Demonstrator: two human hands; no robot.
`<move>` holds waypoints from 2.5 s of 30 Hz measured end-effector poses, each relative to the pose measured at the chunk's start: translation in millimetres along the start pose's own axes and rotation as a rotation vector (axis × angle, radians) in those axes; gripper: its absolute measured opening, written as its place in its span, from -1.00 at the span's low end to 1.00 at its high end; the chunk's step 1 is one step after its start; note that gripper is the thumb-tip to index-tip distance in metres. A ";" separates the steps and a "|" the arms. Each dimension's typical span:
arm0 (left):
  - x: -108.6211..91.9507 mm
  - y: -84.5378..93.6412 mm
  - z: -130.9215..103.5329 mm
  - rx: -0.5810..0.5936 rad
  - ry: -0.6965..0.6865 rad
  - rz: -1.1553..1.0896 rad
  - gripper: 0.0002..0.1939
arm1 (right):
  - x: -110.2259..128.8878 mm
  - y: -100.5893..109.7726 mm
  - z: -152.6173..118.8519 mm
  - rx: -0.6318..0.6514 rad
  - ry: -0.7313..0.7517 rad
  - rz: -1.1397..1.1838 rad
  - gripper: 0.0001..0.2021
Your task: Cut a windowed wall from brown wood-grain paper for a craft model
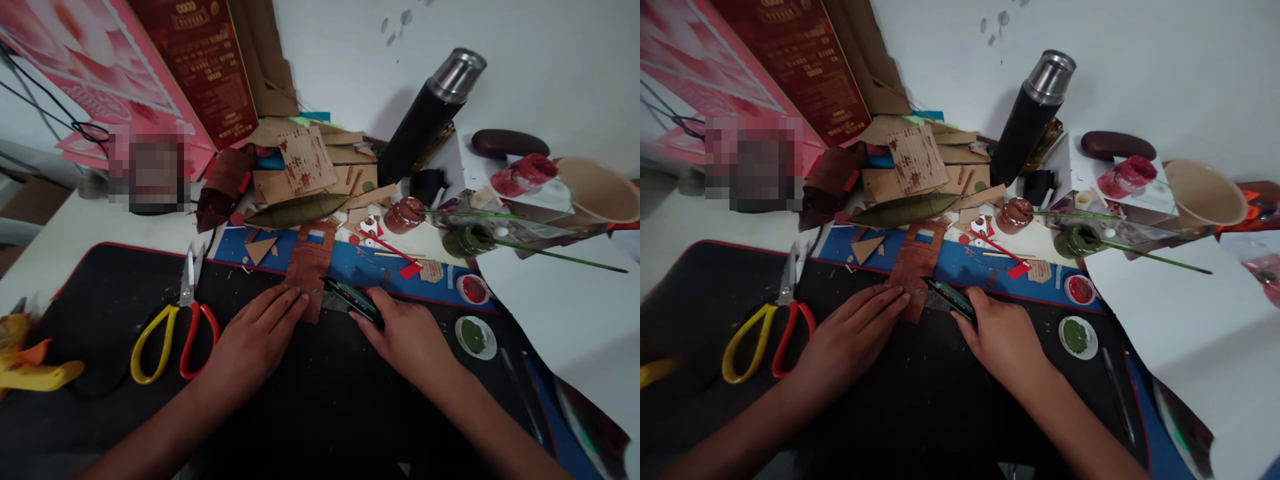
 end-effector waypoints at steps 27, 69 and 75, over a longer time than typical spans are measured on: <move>-12.0 0.0 6.1 0.048 -0.038 0.124 -0.40 | 0.6 26.8 14.7 0.163 0.028 0.245 -0.73; -11.7 2.7 7.3 -0.036 -0.035 0.077 -0.44 | 32.1 41.4 55.7 0.369 0.216 -0.164 -0.81; -11.2 2.2 6.6 -0.034 -0.038 0.090 -0.45 | 32.5 40.9 56.2 0.366 0.244 -0.194 -0.80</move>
Point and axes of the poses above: each hand's wrist, its own z-axis towards the middle knuckle, its own y-axis out of the back of the hand, x = y × z, the point moved 3 cm from there along z, towards the middle knuckle, and after that the axes turned 2 degrees about y, right-handed, at the moved point
